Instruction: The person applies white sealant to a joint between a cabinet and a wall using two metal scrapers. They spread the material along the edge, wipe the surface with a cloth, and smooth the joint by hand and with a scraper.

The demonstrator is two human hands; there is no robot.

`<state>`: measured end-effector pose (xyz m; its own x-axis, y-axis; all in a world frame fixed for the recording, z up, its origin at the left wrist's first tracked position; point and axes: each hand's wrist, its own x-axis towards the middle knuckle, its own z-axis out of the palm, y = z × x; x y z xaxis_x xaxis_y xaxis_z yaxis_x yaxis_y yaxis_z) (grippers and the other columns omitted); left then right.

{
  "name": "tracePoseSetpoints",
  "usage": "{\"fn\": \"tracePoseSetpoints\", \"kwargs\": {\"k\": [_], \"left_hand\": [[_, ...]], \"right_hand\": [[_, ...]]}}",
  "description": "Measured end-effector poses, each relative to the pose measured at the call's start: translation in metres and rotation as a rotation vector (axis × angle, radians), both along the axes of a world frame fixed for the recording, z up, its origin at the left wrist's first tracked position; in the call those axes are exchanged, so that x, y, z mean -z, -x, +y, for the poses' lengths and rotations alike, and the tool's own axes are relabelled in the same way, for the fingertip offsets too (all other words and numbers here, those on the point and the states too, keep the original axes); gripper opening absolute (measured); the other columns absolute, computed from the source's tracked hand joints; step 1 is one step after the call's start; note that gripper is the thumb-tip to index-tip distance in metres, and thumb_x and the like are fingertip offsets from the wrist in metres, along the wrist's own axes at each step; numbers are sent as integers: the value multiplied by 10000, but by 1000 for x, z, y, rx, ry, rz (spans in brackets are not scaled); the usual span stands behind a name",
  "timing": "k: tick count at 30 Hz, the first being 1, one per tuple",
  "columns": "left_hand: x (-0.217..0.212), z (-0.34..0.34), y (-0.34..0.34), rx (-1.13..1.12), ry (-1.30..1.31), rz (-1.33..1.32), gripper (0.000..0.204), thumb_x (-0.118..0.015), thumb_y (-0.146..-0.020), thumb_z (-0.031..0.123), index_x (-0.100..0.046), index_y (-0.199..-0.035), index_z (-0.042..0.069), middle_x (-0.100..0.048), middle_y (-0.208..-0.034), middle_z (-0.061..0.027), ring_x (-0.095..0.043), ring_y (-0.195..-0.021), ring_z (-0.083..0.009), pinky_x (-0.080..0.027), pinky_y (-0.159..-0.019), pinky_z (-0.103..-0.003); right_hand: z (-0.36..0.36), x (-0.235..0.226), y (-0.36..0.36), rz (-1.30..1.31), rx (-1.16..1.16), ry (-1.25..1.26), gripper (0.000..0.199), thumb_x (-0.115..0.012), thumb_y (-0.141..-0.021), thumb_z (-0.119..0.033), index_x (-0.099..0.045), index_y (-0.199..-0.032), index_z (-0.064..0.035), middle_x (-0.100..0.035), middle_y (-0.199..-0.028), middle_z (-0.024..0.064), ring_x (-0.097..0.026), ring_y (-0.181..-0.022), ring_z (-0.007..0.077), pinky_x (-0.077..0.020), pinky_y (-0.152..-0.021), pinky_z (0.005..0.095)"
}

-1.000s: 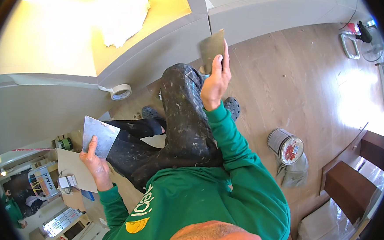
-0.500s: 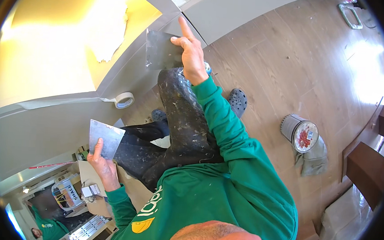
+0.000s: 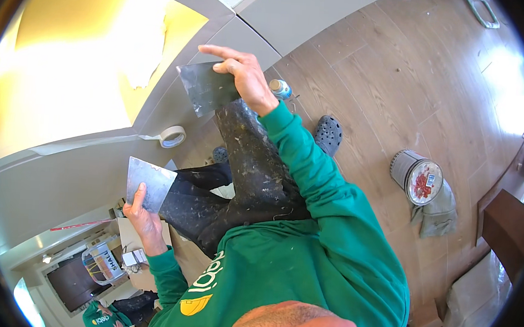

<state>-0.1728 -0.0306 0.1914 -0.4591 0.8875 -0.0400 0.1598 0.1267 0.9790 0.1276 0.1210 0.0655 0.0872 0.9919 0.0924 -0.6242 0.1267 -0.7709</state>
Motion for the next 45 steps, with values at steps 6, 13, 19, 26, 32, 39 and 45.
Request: {"fn": "tracePoseSetpoints", "kwargs": {"k": [6, 13, 19, 26, 32, 39, 45], "left_hand": [[-3, 2, -11, 14, 2, 16, 237, -715, -859, 56, -670, -1076, -30, -693, -1056, -101, -673, -906, -191, -530, -873, -347], [-3, 6, -15, 22, 12, 6, 246, -697, -863, 30, -664, -1098, -36, -691, -1064, -98, -668, -928, -196, -524, -881, -345], [-1, 8, -18, 29, -10, 3, 286, -699, -859, 31, -647, -1131, -42, -680, -1101, -103, -664, -961, -205, -515, -899, -354], [0, 18, -24, 81, -9, -36, 307, -706, -856, 41, -644, -1145, -42, -678, -1115, -108, -661, -976, -213, -511, -905, -358], [-7, 34, -54, 189, 22, -165, 320, -679, -892, 65, -623, -1187, -48, -676, -1138, -124, -671, -997, -231, -529, -918, -378], [6, 96, -121, 444, 236, -617, 221, -692, -892, 72, -671, -1100, -2, -706, -1050, -82, -678, -964, -196, -526, -906, -364], [-2, 110, -158, 428, 102, -493, 245, -750, -827, 28, -688, -1056, -32, -710, -1000, -110, -688, -888, -204, -545, -838, -363]], "right_hand": [[-4, 4, 6, 501, 322, 287, 337, -575, -902, -120, -661, -1180, 49, -628, -913, 27, -544, -840, 98, -448, -785, 244], [17, -18, 22, 596, 362, 372, 255, -574, -909, -139, -658, -1081, 30, -619, -878, 18, -556, -819, 111, -453, -718, 251], [22, -42, 18, 481, 330, 389, 154, -548, -917, -125, -624, -875, 2, -602, -876, 67, -631, -773, 201, -558, -635, 363], [31, -88, -9, 526, 302, 334, 245, -500, -922, -101, -590, -763, 63, -547, -773, 58, -584, -697, 168, -578, -614, 386], [-65, 5, 14, 169, 438, 308, 359, -528, -948, -107, -646, -1258, 28, -543, -761, -54, -444, -675, 56, -374, -608, 222], [-122, -53, 9, 184, 47, 193, 350, -506, -1041, -158, -591, -1367, -63, -612, -1213, 41, -545, -1144, 113, -462, -935, 243], [-124, -55, 8, -217, 164, 62, 374, -499, -1022, -48, -578, -1383, -103, -509, -1342, 57, -540, -1142, 148, -501, -891, 295]]}}
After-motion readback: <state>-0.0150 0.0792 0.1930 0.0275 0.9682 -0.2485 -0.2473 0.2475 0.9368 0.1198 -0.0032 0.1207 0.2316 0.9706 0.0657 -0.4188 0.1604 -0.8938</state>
